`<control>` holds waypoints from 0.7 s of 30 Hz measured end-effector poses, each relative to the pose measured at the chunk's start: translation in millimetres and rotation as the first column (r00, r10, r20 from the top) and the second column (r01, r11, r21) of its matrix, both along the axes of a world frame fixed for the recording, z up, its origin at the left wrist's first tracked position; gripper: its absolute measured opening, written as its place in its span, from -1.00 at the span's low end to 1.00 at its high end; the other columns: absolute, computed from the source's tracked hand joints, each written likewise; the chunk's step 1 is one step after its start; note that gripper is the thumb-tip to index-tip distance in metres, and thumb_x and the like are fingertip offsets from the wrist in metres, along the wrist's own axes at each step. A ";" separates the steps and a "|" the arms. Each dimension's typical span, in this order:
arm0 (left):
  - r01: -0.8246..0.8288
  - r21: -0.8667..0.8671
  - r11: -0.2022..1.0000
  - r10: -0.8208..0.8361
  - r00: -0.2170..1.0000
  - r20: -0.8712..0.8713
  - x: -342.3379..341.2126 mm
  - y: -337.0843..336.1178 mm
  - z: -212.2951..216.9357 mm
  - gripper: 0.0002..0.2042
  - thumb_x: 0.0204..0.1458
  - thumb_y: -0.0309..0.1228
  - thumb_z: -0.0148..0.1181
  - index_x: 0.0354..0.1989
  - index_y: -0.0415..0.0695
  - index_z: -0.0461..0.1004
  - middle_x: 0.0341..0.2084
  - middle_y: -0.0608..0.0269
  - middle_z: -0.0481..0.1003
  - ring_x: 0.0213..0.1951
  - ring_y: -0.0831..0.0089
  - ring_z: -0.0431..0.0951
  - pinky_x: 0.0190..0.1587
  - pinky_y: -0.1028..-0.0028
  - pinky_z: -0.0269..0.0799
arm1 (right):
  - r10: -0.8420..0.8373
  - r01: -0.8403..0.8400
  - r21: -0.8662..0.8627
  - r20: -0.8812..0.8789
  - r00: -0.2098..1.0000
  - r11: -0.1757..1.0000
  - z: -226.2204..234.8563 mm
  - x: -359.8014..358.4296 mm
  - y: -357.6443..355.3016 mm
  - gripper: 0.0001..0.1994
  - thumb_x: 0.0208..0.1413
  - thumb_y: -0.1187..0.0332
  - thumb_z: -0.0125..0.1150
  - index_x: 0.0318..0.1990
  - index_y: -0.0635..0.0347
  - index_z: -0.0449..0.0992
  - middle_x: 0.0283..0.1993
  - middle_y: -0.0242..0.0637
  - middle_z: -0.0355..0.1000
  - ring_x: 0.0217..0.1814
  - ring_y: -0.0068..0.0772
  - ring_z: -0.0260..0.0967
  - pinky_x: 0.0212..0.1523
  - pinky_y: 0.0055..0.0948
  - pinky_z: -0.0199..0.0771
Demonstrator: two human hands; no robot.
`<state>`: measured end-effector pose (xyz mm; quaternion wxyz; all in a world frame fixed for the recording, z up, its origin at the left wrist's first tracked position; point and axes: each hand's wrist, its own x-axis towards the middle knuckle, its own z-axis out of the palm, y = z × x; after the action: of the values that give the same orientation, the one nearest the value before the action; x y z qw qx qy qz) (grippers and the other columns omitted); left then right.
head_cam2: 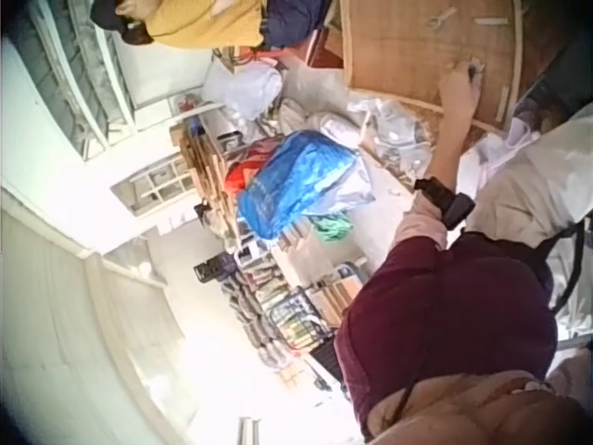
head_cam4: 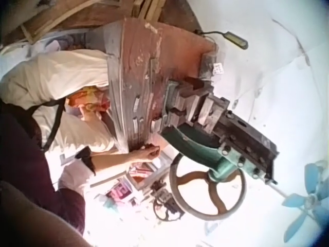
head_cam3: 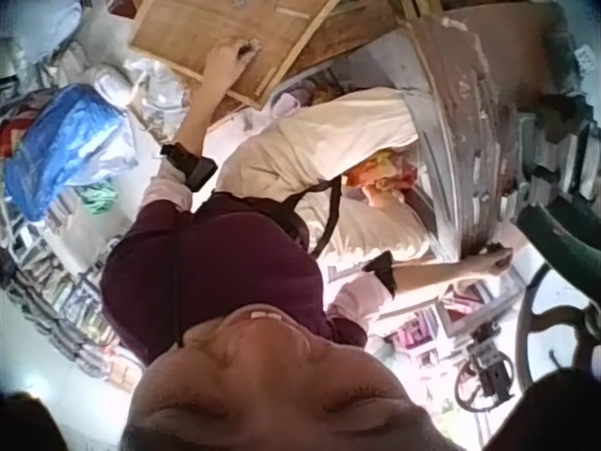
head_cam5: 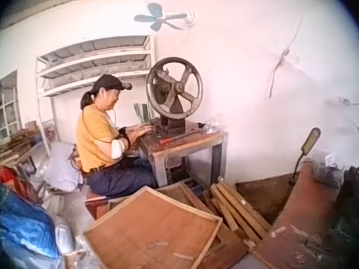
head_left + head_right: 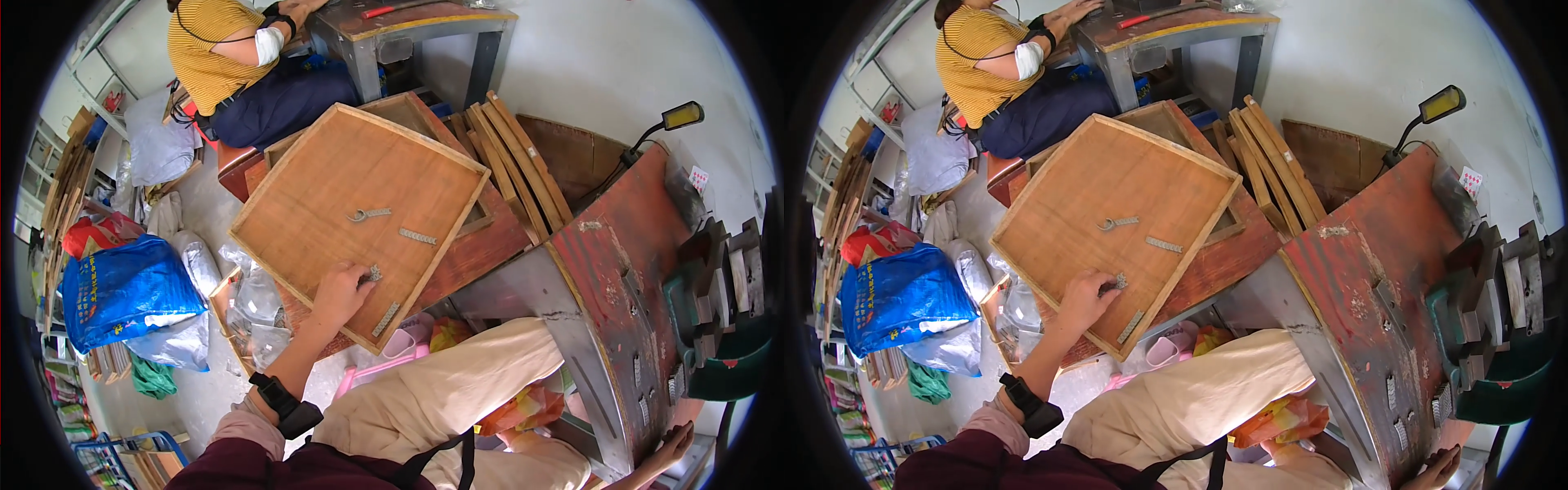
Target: Assembling small metal links for watch bands using a manual press and tweezers at a manufacturing workbench.
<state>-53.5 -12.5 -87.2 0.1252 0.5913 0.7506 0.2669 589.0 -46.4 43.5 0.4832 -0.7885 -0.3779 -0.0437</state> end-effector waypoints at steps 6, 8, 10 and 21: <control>0.053 -0.044 0.998 -0.058 0.991 -0.124 -7.4 1.1 -6.3 -0.85 -0.13 -0.42 0.16 -0.38 -0.21 0.51 -0.49 0.03 0.47 -0.44 0.09 0.49 -0.40 0.27 0.43 | -0.053 0.039 0.099 0.142 0.988 0.994 3.9 -16.4 -1.2 -0.59 0.19 0.08 -0.05 -0.12 0.30 0.46 -0.37 -0.27 0.40 -0.44 -0.48 0.28 -0.40 -0.48 0.32; 0.078 -0.001 0.997 -0.078 0.992 -0.099 -9.4 2.7 -8.2 -0.84 -0.11 -0.43 0.15 -0.36 -0.21 0.51 -0.50 0.03 0.49 -0.47 0.14 0.51 -0.42 0.32 0.44 | -0.280 0.204 0.293 0.244 0.929 0.934 11.4 -40.5 -0.4 -0.60 0.19 0.11 -0.03 -0.17 0.34 0.49 -0.40 -0.29 0.41 -0.45 -0.48 0.29 -0.39 -0.49 0.33; -0.076 -0.132 0.988 0.129 0.880 0.457 -0.4 5.5 -1.6 -0.83 -0.05 -0.46 0.14 -0.29 -0.26 0.50 -0.51 0.09 0.52 -0.49 0.36 0.53 -0.45 0.48 0.45 | -0.314 0.174 0.479 0.229 0.922 0.861 16.6 -91.4 -5.1 -0.65 0.19 0.19 0.01 -0.28 0.38 0.50 -0.41 -0.27 0.41 -0.44 -0.47 0.30 -0.38 -0.46 0.33; 0.191 -0.007 0.982 -0.015 0.110 0.994 138.3 2.6 97.2 -0.87 -0.01 -0.52 0.16 -0.31 -0.32 0.47 -0.52 0.21 0.51 -0.50 0.56 0.50 -0.48 0.60 0.40 | 0.843 -0.859 -0.046 0.225 0.489 0.510 -56.1 -358.0 -0.6 -0.46 -0.28 0.47 0.41 -0.06 0.24 0.30 -0.09 -0.05 0.28 -0.15 -0.08 0.33 -0.21 -0.27 0.42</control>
<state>84.7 -9.9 10.0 0.6486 0.3053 0.4507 0.5319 231.0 -47.0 -12.6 0.4253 -0.4709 -0.7663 0.1006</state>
